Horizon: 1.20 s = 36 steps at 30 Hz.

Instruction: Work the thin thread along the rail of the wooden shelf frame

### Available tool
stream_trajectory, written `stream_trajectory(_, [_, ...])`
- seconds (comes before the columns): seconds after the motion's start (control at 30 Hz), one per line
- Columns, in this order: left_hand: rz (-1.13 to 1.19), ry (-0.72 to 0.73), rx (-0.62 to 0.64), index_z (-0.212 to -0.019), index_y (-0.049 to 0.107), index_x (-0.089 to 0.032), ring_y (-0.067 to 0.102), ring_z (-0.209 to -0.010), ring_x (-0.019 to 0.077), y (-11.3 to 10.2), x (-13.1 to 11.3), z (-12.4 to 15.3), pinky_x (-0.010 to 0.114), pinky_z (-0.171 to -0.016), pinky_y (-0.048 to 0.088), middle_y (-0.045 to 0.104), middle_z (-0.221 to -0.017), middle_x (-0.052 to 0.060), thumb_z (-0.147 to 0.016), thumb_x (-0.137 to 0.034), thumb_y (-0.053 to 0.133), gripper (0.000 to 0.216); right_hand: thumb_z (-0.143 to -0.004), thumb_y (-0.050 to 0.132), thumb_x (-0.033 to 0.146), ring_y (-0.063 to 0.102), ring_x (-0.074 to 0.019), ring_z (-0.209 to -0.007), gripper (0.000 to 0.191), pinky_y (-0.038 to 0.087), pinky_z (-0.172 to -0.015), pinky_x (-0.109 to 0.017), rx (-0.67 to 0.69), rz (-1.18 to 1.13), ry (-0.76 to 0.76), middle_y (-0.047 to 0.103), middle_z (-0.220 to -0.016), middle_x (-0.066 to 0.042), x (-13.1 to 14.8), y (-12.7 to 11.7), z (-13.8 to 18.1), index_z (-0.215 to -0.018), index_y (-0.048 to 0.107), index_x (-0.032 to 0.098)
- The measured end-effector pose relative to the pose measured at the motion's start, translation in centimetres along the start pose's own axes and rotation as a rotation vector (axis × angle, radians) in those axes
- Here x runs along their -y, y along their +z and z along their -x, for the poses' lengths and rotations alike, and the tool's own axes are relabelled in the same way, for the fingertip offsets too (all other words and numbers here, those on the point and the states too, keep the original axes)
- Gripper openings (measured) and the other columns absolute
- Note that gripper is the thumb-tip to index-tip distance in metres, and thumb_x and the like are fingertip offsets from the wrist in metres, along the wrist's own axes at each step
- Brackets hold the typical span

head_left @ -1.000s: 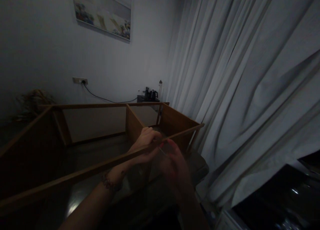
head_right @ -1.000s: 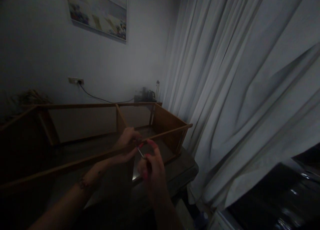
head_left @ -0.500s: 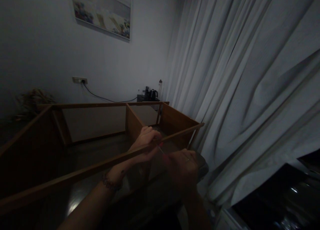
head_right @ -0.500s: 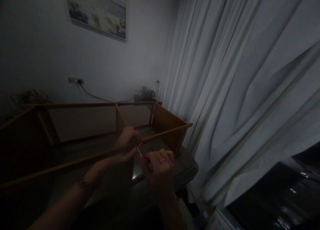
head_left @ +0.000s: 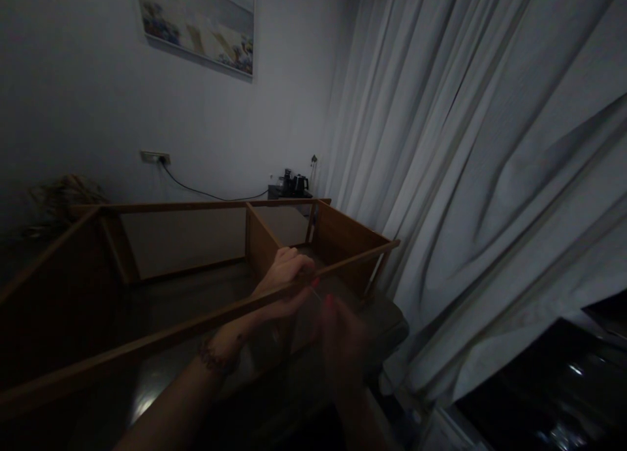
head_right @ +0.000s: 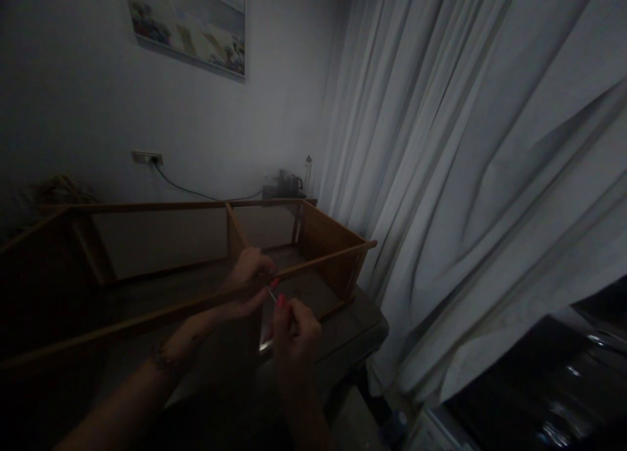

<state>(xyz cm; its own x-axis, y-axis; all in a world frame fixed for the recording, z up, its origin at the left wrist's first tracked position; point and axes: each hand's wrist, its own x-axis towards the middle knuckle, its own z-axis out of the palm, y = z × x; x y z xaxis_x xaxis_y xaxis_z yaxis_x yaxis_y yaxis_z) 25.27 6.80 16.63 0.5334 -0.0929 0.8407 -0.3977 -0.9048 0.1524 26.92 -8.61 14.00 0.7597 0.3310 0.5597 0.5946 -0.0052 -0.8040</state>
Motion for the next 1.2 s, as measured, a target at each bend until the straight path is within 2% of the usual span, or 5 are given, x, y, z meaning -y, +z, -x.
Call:
stream_trajectory(0.2, [-0.002, -0.026, 0.001, -0.082, 0.044, -0.022, 0.045, -0.071, 0.0194, 0.3, 0.2, 0.1, 0.036, -0.068, 0.035, 0.049, -0.071, 0.000, -0.081, -0.024, 0.048, 0.005, -0.080, 0.042, 0.068, 0.032, -0.0060, -0.031, 0.061, 0.023, -0.035, -0.022, 0.166, -0.491, 0.464, 0.035, -0.034, 0.006, 0.5, 0.5, 0.6, -0.041, 0.038, 0.021])
stream_trajectory(0.33, [-0.002, -0.035, 0.002, -0.083, 0.046, -0.022, 0.046, -0.071, 0.0196, 0.3, 0.2, 0.1, 0.036, -0.069, 0.036, 0.049, -0.072, 0.001, -0.081, -0.026, 0.049, 0.005, -0.077, 0.051, 0.066, 0.021, -0.0050, -0.034, 0.059, 0.014, -0.036, -0.023, 0.227, -0.706, 0.466, 0.027, -0.038, 0.009, 1.0, 0.4, 0.5, -0.043, 0.031, 0.022])
stream_trajectory(0.73, [-0.011, -0.026, 0.030, -0.080, 0.046, -0.021, 0.046, -0.071, 0.0189, -0.3, -0.4, -0.3, 0.036, -0.069, 0.036, 0.049, -0.071, 0.001, -0.081, -0.023, 0.048, 0.003, -0.077, 0.057, 0.055, 0.010, -0.0080, -0.039, 0.051, 0.021, -0.041, -0.024, 0.210, -0.998, 0.446, 0.015, -0.041, 0.012, 2.1, 0.7, 0.3, -0.050, 0.026, 0.024])
stream_trajectory(1.03, [-0.002, -0.052, 0.016, -0.080, 0.046, -0.021, 0.046, -0.071, 0.0190, 0.0, -0.1, -0.1, 0.036, -0.069, 0.036, 0.050, -0.072, 0.001, -0.081, -0.025, 0.049, 0.005, -0.079, 0.058, 0.053, 0.015, -0.0059, -0.039, 0.054, 0.017, -0.040, -0.022, 0.229, -0.878, 0.457, 0.019, -0.041, 0.012, 2.3, 0.2, 0.4, -0.048, 0.027, 0.021])
stream_trajectory(1.2, [0.008, -0.044, 0.017, -0.080, 0.047, -0.021, 0.046, -0.071, 0.0197, 0.0, -0.1, -0.1, 0.036, -0.068, 0.036, 0.051, -0.071, 0.001, -0.078, -0.023, 0.049, 0.003, -0.086, 0.044, 0.056, 0.022, -0.0070, -0.037, 0.053, 0.018, -0.041, -0.025, 0.197, -0.499, 0.328, 0.028, -0.039, 0.009, 1.6, 0.0, -0.2, -0.047, 0.033, 0.022])
